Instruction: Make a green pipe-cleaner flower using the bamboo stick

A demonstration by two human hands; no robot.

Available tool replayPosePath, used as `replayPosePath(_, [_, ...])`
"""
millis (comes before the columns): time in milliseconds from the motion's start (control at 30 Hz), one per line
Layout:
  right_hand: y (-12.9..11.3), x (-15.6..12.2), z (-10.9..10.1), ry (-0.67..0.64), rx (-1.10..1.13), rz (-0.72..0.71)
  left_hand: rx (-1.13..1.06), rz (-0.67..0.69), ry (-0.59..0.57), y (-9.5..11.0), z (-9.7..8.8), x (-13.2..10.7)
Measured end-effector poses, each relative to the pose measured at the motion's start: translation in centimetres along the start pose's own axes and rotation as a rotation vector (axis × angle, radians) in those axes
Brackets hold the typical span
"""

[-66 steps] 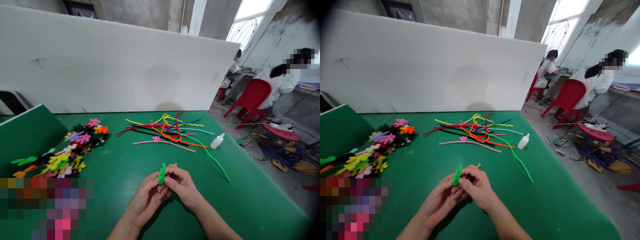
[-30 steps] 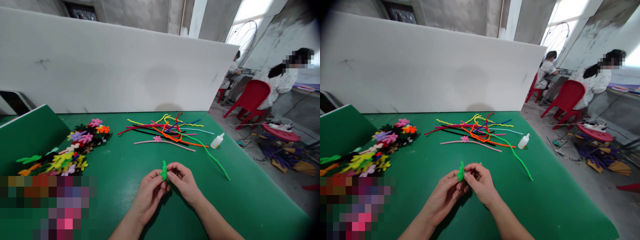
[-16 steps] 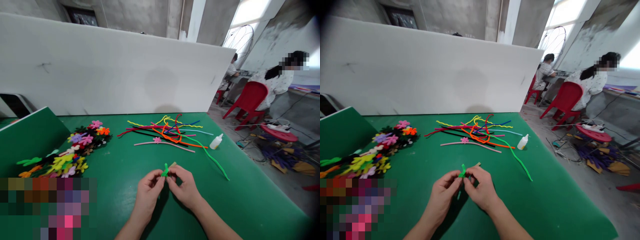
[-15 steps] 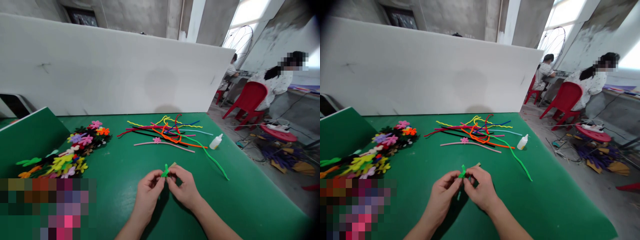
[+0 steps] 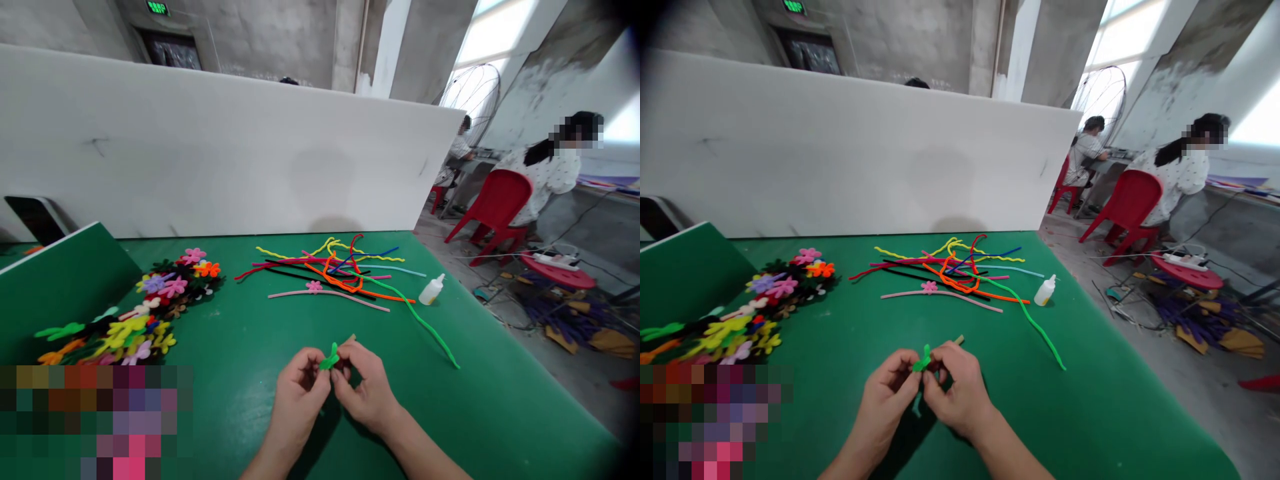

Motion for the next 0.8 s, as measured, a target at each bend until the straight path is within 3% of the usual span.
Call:
replayPosePath(167, [0.0,-0.2,0.1,0.006,0.048,0.016,-0.027,-0.015,-0.012,0.0,0.0,0.0])
replayPosePath(300, [0.1,-0.2,0.0,-0.007,0.128,0.058,-0.142,-0.105,-0.047,-0.9,0.0,-0.1])
replayPosePath(467, [1.3,0.0,-0.1,0.017,0.376,0.241,-0.372,-0.273,-0.128,-2.1,0.6,-0.2])
replayPosePath(600, [2.8,-0.1,0.2,0.037,0.601,0.428,-0.436,-0.354,-0.183,-2.1,1.2,-0.4])
replayPosePath(800, [3.1,0.0,0.3,0.051,0.728,0.454,-0.536,-0.392,-0.303,-2.1,1.9,-0.7])
Point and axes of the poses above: each hand's wrist, its own x-axis towards the middle knuckle, its own z-axis out of the palm, y = z × x, the point moved 5 cm from there along x, towards the middle knuckle, and after that the axes turned 2 degrees about z, right-handed, at the moved point
